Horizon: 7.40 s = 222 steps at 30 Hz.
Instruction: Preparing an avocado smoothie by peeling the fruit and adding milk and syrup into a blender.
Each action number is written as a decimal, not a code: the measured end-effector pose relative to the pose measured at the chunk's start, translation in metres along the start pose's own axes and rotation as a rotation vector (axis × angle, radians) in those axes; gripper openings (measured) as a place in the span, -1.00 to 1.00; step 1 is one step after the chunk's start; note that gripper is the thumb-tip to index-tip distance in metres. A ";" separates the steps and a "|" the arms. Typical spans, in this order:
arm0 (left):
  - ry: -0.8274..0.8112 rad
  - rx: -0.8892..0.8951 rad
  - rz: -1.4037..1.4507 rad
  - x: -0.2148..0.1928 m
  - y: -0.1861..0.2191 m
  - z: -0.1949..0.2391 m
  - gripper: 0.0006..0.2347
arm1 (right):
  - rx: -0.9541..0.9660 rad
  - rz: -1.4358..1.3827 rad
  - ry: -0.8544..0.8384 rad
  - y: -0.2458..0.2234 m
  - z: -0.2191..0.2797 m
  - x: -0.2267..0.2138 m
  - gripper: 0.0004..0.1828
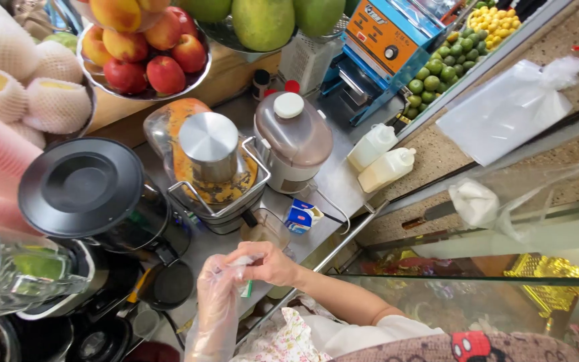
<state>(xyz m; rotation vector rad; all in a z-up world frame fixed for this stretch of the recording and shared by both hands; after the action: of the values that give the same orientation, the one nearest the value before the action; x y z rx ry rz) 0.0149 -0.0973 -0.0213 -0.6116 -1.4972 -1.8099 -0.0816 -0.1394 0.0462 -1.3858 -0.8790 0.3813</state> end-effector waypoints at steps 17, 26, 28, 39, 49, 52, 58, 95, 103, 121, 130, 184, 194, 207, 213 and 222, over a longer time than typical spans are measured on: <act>0.007 -0.002 -0.092 -0.057 0.043 0.013 -0.73 | 0.103 -0.125 0.359 0.046 -0.041 0.022 -0.83; 0.132 0.375 -0.690 -0.057 0.082 0.036 -0.83 | -0.071 0.432 0.244 0.026 -0.034 0.061 -0.81; 0.006 0.314 -0.518 -0.060 0.060 0.035 -0.85 | -0.130 0.566 0.291 0.022 -0.027 0.057 -0.79; -0.287 0.129 -0.703 -0.106 0.119 0.174 -0.55 | -0.154 0.155 0.521 -0.002 -0.038 0.014 -0.81; 0.382 0.897 -1.517 -0.127 0.237 0.156 -0.43 | -0.197 0.249 0.357 0.066 -0.130 0.117 -0.73; 0.421 0.649 -1.725 -0.215 0.177 0.096 -0.68 | -0.167 0.674 0.338 0.100 -0.142 0.113 -0.81; 0.239 0.398 -2.048 -0.225 0.152 0.054 -0.67 | -0.291 1.009 -0.015 0.055 -0.152 0.188 -0.09; 0.199 0.384 -2.067 -0.261 0.141 0.057 -0.70 | 0.602 0.004 0.455 0.324 -0.087 0.166 -0.49; 0.223 0.335 -2.198 -0.277 0.129 0.043 -0.60 | -0.069 0.784 0.394 0.178 -0.065 0.181 -0.62; 0.195 0.511 -1.639 -0.165 0.179 0.136 -0.72 | 0.201 1.175 -0.333 0.396 -0.021 0.238 -0.58; -0.035 0.433 -1.229 -0.098 0.112 0.108 -0.62 | 0.046 0.737 -0.244 0.254 0.000 0.213 -0.57; 0.280 0.700 -1.335 -0.011 0.351 0.186 -0.14 | -0.148 0.076 0.134 -0.117 -0.085 0.044 -0.52; 0.422 1.019 -1.906 -0.013 0.482 0.182 -0.27 | -0.629 0.483 0.063 -0.090 -0.161 0.190 -0.41; 0.334 1.056 -2.136 -0.036 0.503 0.130 -0.53 | -0.464 0.261 0.019 -0.035 -0.210 0.200 -0.60; 0.353 1.123 -2.241 -0.030 0.498 0.131 -0.47 | -0.444 0.236 0.024 -0.031 -0.213 0.198 -0.62; 0.338 1.186 -2.296 -0.016 0.494 0.134 -0.41 | -0.436 0.222 0.010 -0.028 -0.214 0.202 -0.64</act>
<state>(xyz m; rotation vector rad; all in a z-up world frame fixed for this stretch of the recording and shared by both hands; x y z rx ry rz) 0.3911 -0.0063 0.3136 2.6920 -2.4793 -1.0374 0.1961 -0.1493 0.1475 -1.8962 -0.8319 0.3628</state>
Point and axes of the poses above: each hand's wrist, its own z-axis away from the middle knuckle, its own x-axis out of the palm, y = z × x, the point moved 10 cm from there along -z, towards the middle knuckle, and after that the axes turned 1 degree about -x, right-handed, at the moved point
